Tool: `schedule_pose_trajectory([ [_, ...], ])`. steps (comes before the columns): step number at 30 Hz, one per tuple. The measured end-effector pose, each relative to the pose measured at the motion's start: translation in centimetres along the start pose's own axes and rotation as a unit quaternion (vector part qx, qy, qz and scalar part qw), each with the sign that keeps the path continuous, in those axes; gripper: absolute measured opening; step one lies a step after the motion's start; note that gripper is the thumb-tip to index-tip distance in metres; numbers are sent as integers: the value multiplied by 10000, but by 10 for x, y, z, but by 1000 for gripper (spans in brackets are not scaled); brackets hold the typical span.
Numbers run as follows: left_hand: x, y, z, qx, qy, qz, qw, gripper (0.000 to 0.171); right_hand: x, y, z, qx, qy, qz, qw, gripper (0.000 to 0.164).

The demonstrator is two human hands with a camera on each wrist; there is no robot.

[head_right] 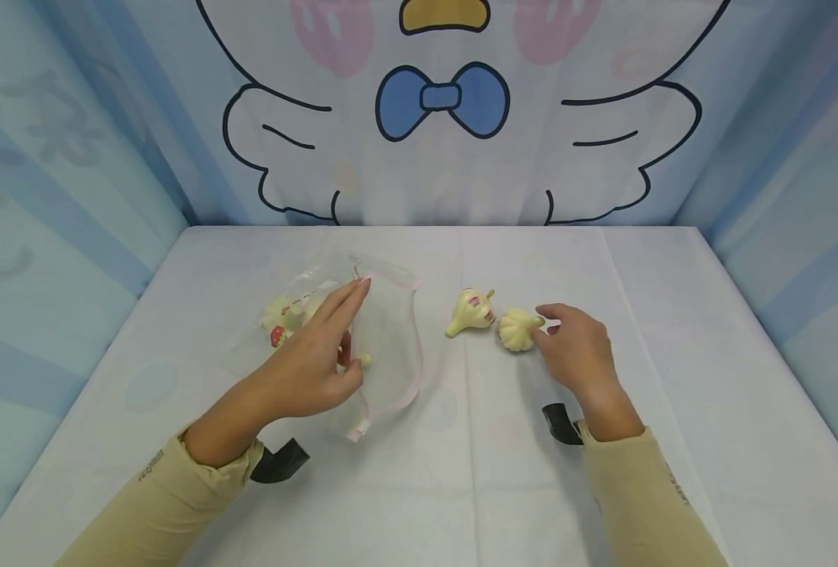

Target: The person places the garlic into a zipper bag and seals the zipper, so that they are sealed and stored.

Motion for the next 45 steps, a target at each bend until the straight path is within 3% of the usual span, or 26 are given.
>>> schedule_pose_trajectory([
  [10,0,0,0,-1,-35,7,10000,83,-2,-2,1,-106,290,-157,9994,39],
  [27,1,1,1,30,3,1,10000,83,10,11,7,-223,202,-486,9984,30],
  [45,-1,1,1,3,-20,-8,10000,83,43,26,54,-807,1171,-892,9858,18],
])
Point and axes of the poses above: each hand's wrist, its own x-axis away from the middle knuckle, its own y-axis out of the back of the hand, z = x × y, the point moved 7 cm from there along -x, towards the middle knuckle
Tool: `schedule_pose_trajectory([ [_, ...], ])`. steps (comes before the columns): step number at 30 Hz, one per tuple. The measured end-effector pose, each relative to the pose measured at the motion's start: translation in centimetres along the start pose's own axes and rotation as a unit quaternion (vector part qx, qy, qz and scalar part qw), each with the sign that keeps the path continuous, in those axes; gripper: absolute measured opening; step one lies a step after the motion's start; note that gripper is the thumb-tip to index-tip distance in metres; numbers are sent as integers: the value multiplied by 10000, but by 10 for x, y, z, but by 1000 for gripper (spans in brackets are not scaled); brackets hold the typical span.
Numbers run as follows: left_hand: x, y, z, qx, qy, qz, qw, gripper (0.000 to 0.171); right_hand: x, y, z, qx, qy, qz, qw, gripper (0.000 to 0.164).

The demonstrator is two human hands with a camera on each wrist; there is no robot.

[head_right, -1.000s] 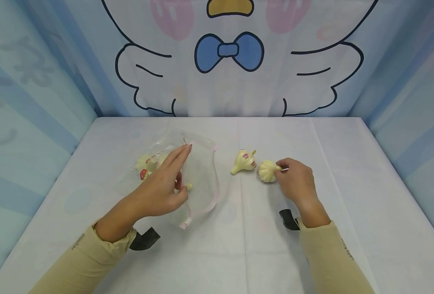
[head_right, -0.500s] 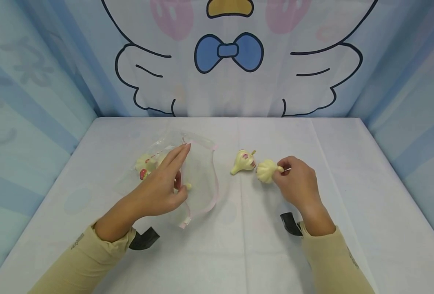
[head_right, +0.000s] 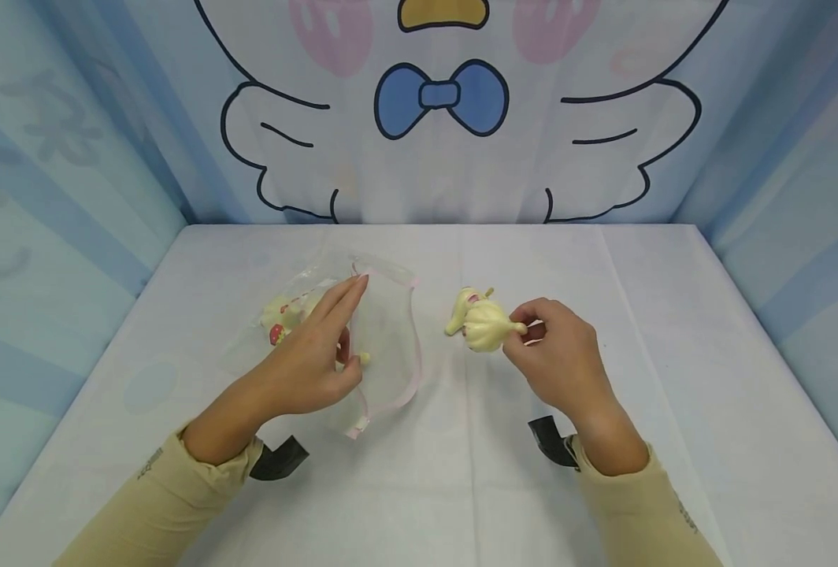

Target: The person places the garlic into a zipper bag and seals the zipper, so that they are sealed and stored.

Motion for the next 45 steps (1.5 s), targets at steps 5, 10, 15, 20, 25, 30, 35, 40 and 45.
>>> schedule_pose_trajectory([
  [5,0,1,-1,34,-35,-14,10000,83,4,-3,8,-58,166,-10,9998,16],
  [10,-1,1,0,-50,44,6,10000,84,8,-5,15,-80,377,0,9993,15],
  [15,-1,1,1,-65,129,43,9999,84,14,-5,26,-305,673,19,9973,16],
  [20,-1,1,0,-62,166,46,9998,84,21,-12,39,-732,1256,63,9894,22],
  [25,0,1,0,-39,128,43,9999,85,25,-22,48,-1243,1772,157,9762,27],
  [30,0,0,0,1,90,14,10000,84,25,-32,52,-1426,1958,274,9698,27],
  [35,1,0,0,62,62,16,10000,85,24,-45,54,-1262,1986,415,9710,24],
  [40,1,0,0,85,19,9,10000,85,21,-57,55,-920,2086,372,9729,22],
  [45,1,0,-1,52,-25,9,10000,85,19,-66,57,-412,2263,276,9728,21],
])
Point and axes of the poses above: each hand's wrist, its own x-axis away from the middle knuckle, its own y-axis out of the back of the hand, z = x × y, the point moved 7 cm from there along -x, towards the middle knuckle
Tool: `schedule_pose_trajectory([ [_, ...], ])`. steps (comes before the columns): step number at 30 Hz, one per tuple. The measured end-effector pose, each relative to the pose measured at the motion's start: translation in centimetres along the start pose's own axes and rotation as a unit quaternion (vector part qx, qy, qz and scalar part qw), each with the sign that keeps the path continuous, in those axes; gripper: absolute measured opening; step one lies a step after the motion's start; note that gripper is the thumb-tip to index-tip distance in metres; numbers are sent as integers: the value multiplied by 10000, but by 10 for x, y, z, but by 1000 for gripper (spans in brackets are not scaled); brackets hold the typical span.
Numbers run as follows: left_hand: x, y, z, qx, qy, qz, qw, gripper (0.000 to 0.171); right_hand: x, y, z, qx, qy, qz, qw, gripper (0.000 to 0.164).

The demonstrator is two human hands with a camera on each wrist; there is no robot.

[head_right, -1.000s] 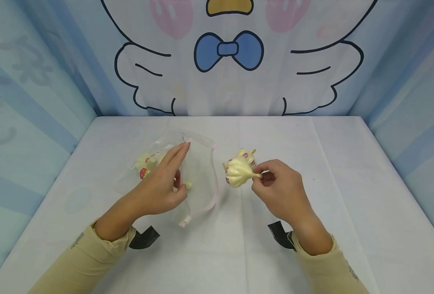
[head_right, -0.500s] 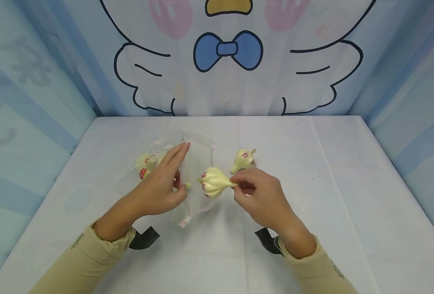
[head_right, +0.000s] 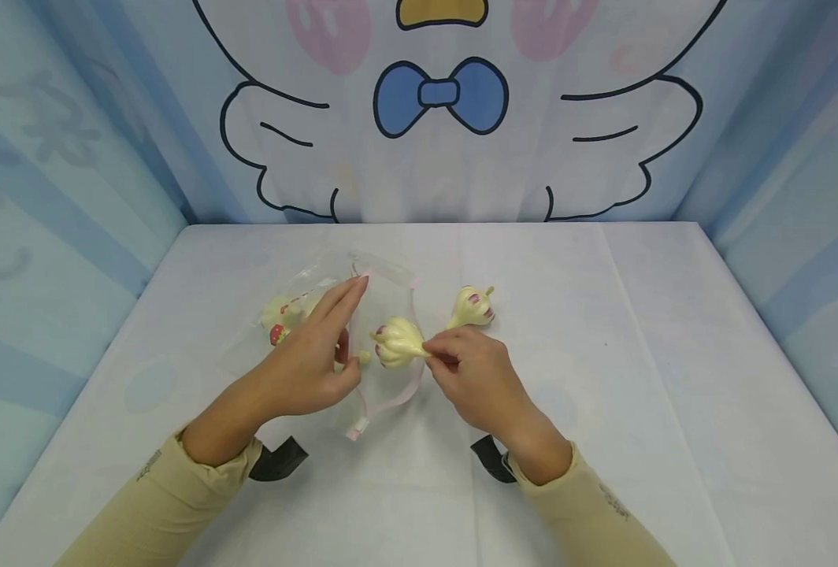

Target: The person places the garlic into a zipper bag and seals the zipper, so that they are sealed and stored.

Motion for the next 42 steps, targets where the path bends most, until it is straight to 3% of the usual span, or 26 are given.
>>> schedule_pose_trajectory([
  [7,0,0,0,3,-47,-14,10000,86,-4,-7,3,313,331,-165,9988,19],
  [28,-3,1,-1,-44,-66,-22,10000,86,-22,-38,5,643,201,-325,9972,11],
  [42,-2,-2,-2,-82,-45,-8,10000,84,-24,-46,14,1379,292,-877,9861,6],
])
Point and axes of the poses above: each hand's wrist, its own x-axis away from the middle knuckle, its own y-axis out of the back of the hand, z = x × y, the point moved 7 cm from there along -x, towards the middle knuckle
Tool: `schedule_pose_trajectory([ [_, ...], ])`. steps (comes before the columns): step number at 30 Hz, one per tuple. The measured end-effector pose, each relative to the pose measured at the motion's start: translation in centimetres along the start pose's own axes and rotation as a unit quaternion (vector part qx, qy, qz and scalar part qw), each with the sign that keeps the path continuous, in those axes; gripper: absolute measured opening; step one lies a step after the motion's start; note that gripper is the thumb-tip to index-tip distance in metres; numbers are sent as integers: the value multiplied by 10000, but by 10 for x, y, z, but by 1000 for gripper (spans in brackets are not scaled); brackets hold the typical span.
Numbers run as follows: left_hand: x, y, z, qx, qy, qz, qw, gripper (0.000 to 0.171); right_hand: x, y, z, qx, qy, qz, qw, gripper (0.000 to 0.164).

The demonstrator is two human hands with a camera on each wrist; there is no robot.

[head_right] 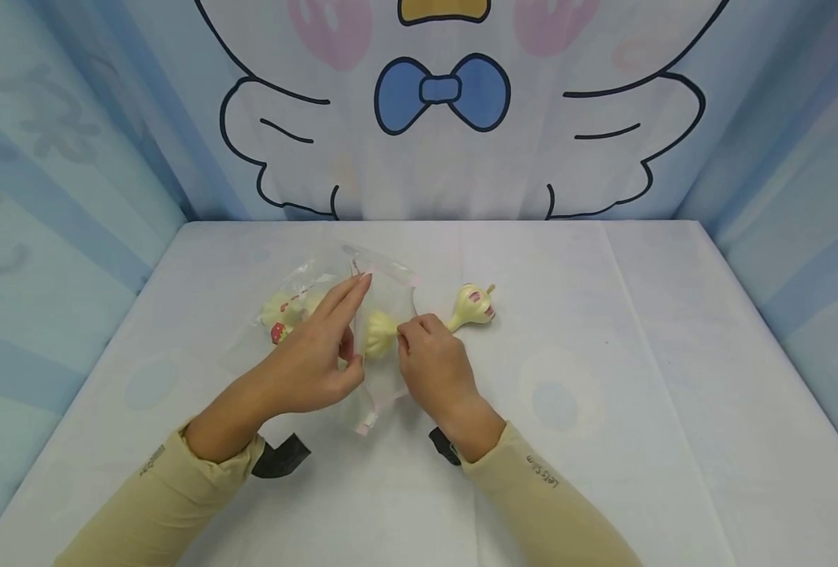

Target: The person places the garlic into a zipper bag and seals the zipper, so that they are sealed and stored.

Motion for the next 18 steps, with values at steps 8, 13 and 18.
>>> schedule_pose_trajectory([
  [8,0,-1,0,16,-62,-49,10000,84,4,-11,1,-31,22,164,9999,5],
  [13,0,-1,-1,20,-37,-45,10000,85,4,-16,0,-118,-126,434,9989,2],
  [18,-1,-1,-1,28,-48,-65,10000,84,7,-17,1,-207,-264,605,9976,8],
])
Point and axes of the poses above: each hand's wrist, its own x-axis away from the middle knuckle, its own y-axis out of the back of the hand, z = x × y, the point moved 7 cm from there along -x, towards the middle knuckle
